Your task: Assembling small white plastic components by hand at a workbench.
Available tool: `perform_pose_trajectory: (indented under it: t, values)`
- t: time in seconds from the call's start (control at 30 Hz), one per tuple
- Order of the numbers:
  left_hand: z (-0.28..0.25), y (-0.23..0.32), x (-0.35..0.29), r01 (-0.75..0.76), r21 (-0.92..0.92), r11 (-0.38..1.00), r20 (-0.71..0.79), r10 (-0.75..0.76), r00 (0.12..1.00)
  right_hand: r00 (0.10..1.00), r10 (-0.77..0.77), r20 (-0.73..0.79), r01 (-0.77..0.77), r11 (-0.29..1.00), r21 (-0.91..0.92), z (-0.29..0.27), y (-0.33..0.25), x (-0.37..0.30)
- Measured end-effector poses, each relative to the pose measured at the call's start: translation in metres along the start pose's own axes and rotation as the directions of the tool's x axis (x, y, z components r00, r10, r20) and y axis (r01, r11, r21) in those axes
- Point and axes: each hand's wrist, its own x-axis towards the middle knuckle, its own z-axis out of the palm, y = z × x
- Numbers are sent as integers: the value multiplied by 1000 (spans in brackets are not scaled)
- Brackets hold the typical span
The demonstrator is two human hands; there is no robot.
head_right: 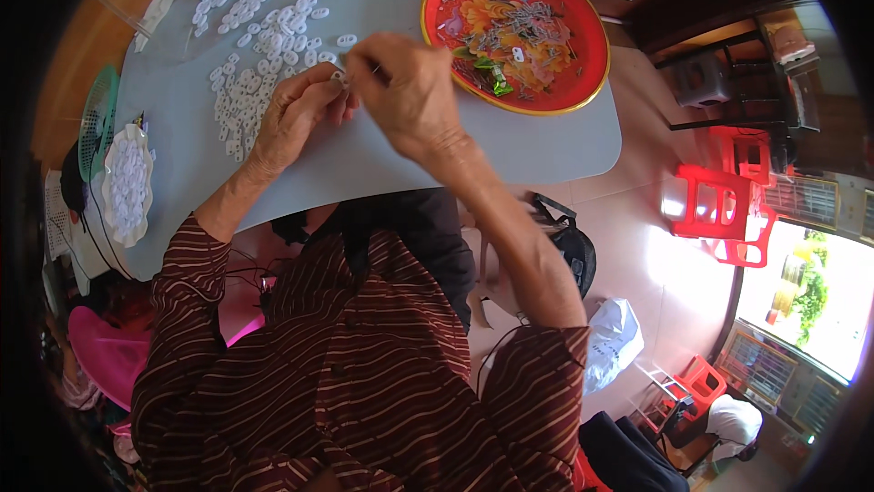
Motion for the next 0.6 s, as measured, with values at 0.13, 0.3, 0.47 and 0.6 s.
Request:
perform_pose_trajectory:
  t: [0.13,0.3,0.47,0.6]
  values:
    - [0,11,-1,39,63,997,5,-39,999,999,-50,-19,42,955,-295,-42,25,31]
    - [1,9,0,32,75,997,34,-35,999,958,125,259,57,800,-597,-60,42,42]
    - [-2,7,-1,11,119,993,50,-17,999,935,151,321,127,702,-700,-51,55,50]
    - [-1,6,0,10,96,995,58,-15,998,921,180,346,147,663,-734,-48,59,56]
